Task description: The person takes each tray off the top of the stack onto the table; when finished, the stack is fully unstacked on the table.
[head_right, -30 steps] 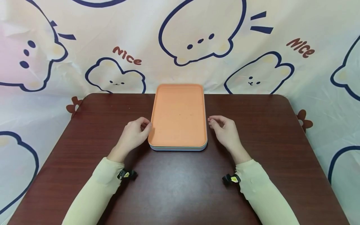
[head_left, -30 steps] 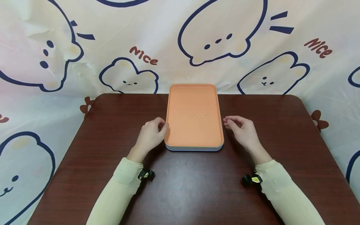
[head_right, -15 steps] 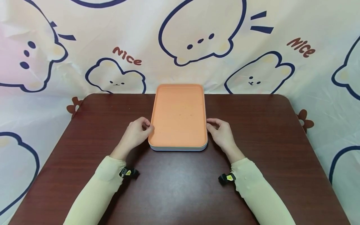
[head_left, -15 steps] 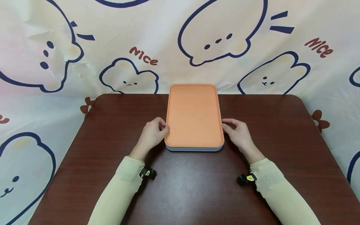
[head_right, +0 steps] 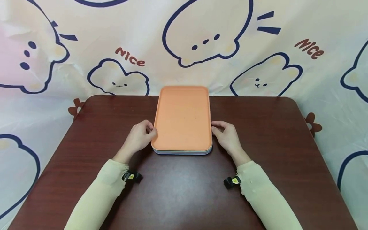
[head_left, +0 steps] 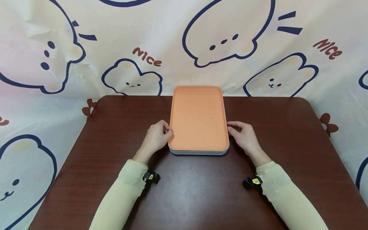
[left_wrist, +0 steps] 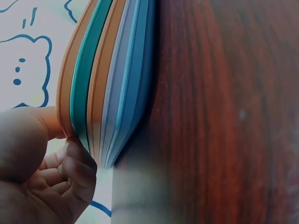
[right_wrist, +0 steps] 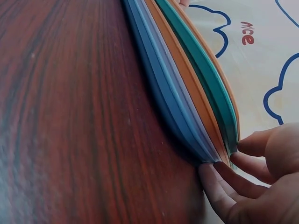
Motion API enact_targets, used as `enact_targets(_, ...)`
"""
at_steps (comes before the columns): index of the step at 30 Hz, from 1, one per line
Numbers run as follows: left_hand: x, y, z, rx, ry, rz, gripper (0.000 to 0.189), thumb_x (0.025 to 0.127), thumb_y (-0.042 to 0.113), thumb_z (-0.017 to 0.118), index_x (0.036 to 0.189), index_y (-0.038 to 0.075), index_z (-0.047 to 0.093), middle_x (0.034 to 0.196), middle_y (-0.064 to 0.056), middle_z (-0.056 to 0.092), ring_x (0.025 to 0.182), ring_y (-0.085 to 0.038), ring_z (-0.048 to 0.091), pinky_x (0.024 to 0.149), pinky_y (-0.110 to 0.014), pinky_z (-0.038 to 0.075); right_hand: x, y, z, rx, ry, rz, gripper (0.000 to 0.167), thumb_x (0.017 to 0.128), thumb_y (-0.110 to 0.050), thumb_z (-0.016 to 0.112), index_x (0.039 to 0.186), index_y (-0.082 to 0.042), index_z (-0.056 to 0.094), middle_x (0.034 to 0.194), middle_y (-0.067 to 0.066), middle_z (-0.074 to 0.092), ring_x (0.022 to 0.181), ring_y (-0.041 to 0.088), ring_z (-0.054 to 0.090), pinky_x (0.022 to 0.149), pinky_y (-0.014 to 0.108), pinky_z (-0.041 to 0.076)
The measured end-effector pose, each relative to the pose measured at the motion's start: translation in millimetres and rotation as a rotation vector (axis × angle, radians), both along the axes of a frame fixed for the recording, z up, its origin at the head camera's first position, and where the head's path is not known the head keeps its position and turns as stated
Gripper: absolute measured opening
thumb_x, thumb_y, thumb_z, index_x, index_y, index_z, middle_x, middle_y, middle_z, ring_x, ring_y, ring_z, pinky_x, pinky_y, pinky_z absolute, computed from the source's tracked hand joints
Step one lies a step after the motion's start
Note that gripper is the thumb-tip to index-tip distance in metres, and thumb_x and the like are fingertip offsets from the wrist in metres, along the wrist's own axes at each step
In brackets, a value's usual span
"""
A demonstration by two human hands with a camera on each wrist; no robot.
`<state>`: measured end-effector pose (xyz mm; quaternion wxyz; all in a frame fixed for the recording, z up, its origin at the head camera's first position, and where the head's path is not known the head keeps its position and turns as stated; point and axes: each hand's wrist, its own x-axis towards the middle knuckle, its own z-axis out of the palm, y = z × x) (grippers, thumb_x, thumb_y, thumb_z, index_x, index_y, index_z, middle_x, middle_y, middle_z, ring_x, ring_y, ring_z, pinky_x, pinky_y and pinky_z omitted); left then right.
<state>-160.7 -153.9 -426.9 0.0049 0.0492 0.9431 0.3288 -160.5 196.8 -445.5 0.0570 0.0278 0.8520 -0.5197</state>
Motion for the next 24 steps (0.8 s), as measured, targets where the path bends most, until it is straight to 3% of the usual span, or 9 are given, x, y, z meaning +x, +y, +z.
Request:
enact_targets(9, 3.5, -3.3, 3.2, 0.057, 0.048, 0.039, 0.013, 0.095, 0.017, 0.065, 0.095, 0.005, 0.065, 0.078, -0.008, 0.068, 0.065, -0.021, 0.059, 0.062, -0.03, 0.047, 0.1, 2, 0.9, 0.011, 0.021, -0.013, 0.035, 0.108, -0.017, 0.065, 0.138, 0.0, 0.071, 0.146, 0.023, 0.066, 0.145, 0.037, 0.053, 0.123, 0.056, 0.044)
enact_targets(18, 5.2, -25.8, -0.8, 0.126, 0.027, 0.101, 0.033, 0.102, 0.016, 0.059, 0.127, -0.003, 0.067, 0.075, -0.012, 0.067, 0.059, -0.019, 0.055, 0.059, -0.031, 0.045, 0.9, 0, -1.0, 0.02, 0.03, -0.01, 0.036, 0.108, -0.018, 0.065, 0.137, 0.0, 0.071, 0.143, 0.023, 0.068, 0.139, 0.037, 0.058, 0.118, 0.055, 0.049)
enact_targets(24, 7.5, -37.6, -1.8, 0.19, 0.012, 0.112, 0.036, 0.106, 0.017, 0.056, 0.134, -0.004, 0.064, 0.081, -0.017, 0.073, 0.051, -0.014, 0.058, 0.051, -0.029, 0.049, 2.3, 0, -2.1, 0.017, 0.038, -0.003, 0.035, 0.108, -0.018, 0.064, 0.137, 0.0, 0.072, 0.143, 0.023, 0.068, 0.138, 0.036, 0.058, 0.114, 0.053, 0.051)
